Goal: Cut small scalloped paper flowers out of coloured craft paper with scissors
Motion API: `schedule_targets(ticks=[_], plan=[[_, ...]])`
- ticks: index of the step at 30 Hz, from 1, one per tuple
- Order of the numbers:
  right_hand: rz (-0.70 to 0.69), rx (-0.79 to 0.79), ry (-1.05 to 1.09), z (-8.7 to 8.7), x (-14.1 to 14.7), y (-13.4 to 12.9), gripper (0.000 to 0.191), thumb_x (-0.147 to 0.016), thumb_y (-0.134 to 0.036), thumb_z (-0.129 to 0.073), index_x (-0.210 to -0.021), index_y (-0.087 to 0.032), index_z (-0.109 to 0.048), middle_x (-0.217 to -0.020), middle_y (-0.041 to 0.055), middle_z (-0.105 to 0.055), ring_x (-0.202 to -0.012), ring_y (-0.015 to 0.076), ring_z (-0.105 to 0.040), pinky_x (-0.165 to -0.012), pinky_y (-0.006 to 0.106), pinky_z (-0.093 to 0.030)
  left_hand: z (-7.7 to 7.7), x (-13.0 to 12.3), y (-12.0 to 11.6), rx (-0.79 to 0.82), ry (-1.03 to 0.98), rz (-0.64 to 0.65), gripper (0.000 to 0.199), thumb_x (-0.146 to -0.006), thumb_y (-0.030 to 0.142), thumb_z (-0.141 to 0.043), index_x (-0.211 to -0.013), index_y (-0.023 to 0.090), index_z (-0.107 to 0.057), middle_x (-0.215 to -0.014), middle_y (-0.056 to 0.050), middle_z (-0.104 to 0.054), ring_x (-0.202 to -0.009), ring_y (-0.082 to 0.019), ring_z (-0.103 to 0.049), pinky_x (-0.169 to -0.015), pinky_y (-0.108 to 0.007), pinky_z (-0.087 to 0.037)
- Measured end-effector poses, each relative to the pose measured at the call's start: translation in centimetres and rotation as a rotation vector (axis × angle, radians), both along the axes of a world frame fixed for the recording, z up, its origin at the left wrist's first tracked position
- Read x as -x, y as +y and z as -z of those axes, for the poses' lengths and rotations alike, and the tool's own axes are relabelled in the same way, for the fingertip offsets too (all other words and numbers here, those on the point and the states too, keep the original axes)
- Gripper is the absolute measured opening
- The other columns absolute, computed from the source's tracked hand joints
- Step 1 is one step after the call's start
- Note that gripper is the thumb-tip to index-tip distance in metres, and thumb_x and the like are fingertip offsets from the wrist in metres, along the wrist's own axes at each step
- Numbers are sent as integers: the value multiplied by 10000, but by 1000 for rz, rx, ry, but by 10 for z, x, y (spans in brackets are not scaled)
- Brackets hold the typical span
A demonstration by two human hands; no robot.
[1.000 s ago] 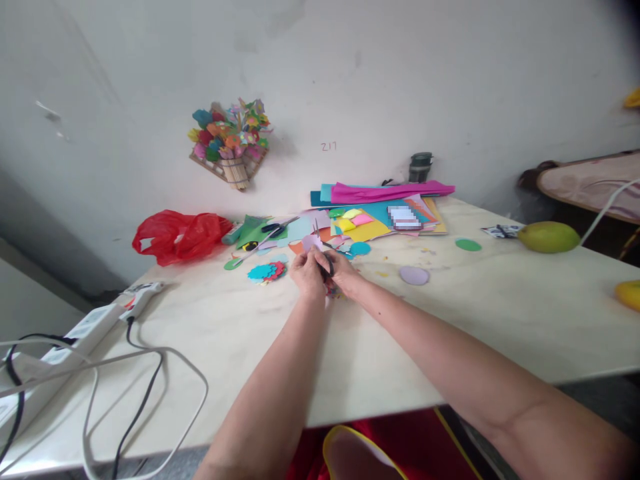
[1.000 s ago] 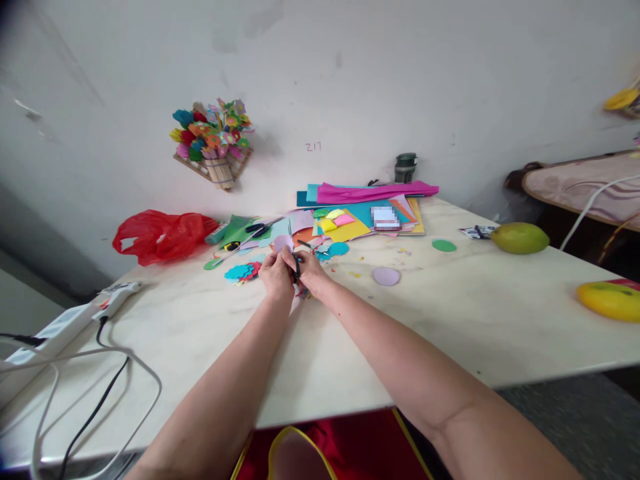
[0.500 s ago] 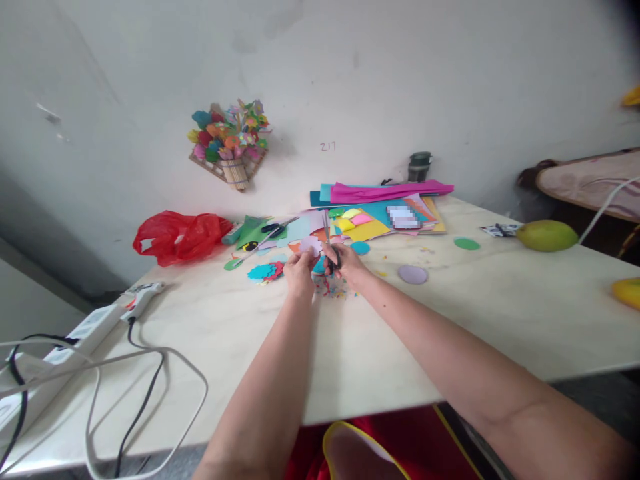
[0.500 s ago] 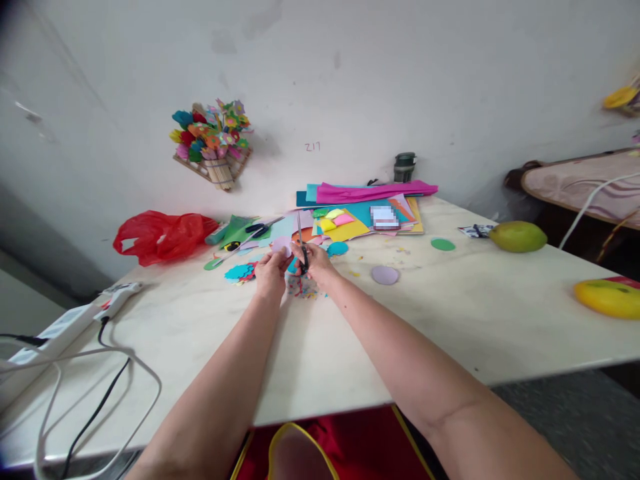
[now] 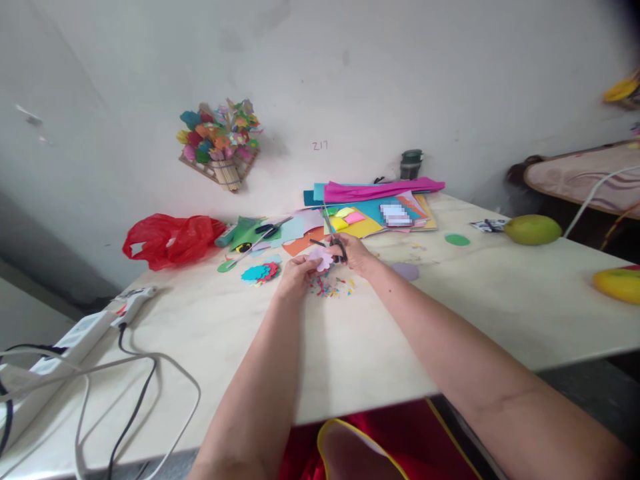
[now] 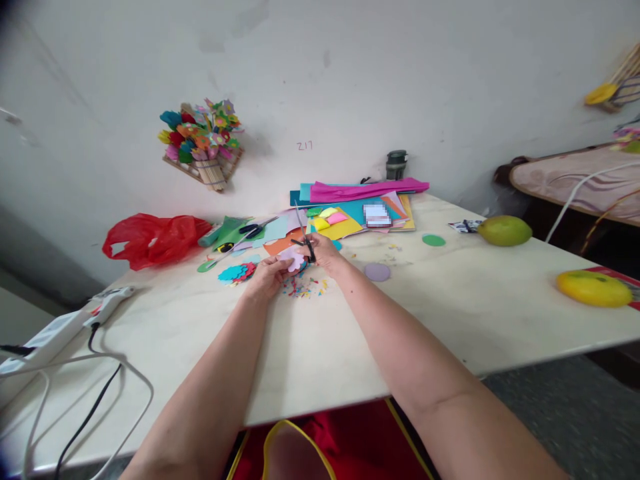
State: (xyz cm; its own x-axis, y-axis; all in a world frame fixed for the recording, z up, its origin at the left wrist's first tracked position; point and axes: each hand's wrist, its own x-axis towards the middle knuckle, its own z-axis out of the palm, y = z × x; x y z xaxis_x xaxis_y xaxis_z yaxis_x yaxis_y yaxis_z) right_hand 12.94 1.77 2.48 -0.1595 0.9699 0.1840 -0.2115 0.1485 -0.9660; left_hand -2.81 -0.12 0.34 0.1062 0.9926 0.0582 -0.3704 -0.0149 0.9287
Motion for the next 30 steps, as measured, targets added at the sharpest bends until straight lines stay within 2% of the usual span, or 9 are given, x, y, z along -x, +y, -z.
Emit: schedule_targets(ticks=[3,5,10,15,20,30], plan=[[-66,-30,-27,0,-1,0,324,-538,-186,-719,-829,-158,-578,-543,-73,-543,-463,74,-493,-456,191,-364,1,1,0,0,26,32,263,-473,202,-829,-585,124,-605,-620,-48,-656,-586,-147,-628,-621,-280,-543],[-91,-40,-42,0,-2,0,311,-539,-166,-705,-819,-159,-572,-534,-72,-545,-466,78,-500,-477,195,-379,1,2,0,6,27,41,262,-470,191,-827,-580,123,-600,-629,-50,-661,-581,-143,-625,-613,-278,-543],[-55,-24,-80,0,-1,-1,311,-541,-159,-690,-828,-166,-572,-533,-69,-549,-458,87,-499,-431,186,-333,1,1,0,5,27,25,258,-477,201,-816,-616,115,-616,-626,-54,-659,-557,-137,-612,-573,-258,-523],[5,11,-139,0,6,-5,297,-555,-169,-656,-838,-178,-569,-507,-61,-546,-446,103,-499,-368,180,-239,3,0,4,-6,-3,-70,259,-480,219,-808,-598,124,-598,-601,-33,-639,-537,-126,-597,-577,-257,-513],[50,64,-128,-5,14,-13,291,-537,-116,-614,-815,-176,-556,-493,-63,-528,-449,106,-506,-370,182,-244,5,0,5,-14,-7,-132,268,-476,228,-814,-626,125,-617,-589,-26,-627,-523,-122,-579,-534,-242,-491],[81,9,-14,-3,16,-12,303,-498,-138,-622,-788,-176,-544,-500,-77,-523,-460,89,-470,-429,194,-314,0,2,0,2,-20,-70,253,-506,200,-816,-659,111,-635,-685,-58,-662,-621,-141,-626,-606,-251,-526]])
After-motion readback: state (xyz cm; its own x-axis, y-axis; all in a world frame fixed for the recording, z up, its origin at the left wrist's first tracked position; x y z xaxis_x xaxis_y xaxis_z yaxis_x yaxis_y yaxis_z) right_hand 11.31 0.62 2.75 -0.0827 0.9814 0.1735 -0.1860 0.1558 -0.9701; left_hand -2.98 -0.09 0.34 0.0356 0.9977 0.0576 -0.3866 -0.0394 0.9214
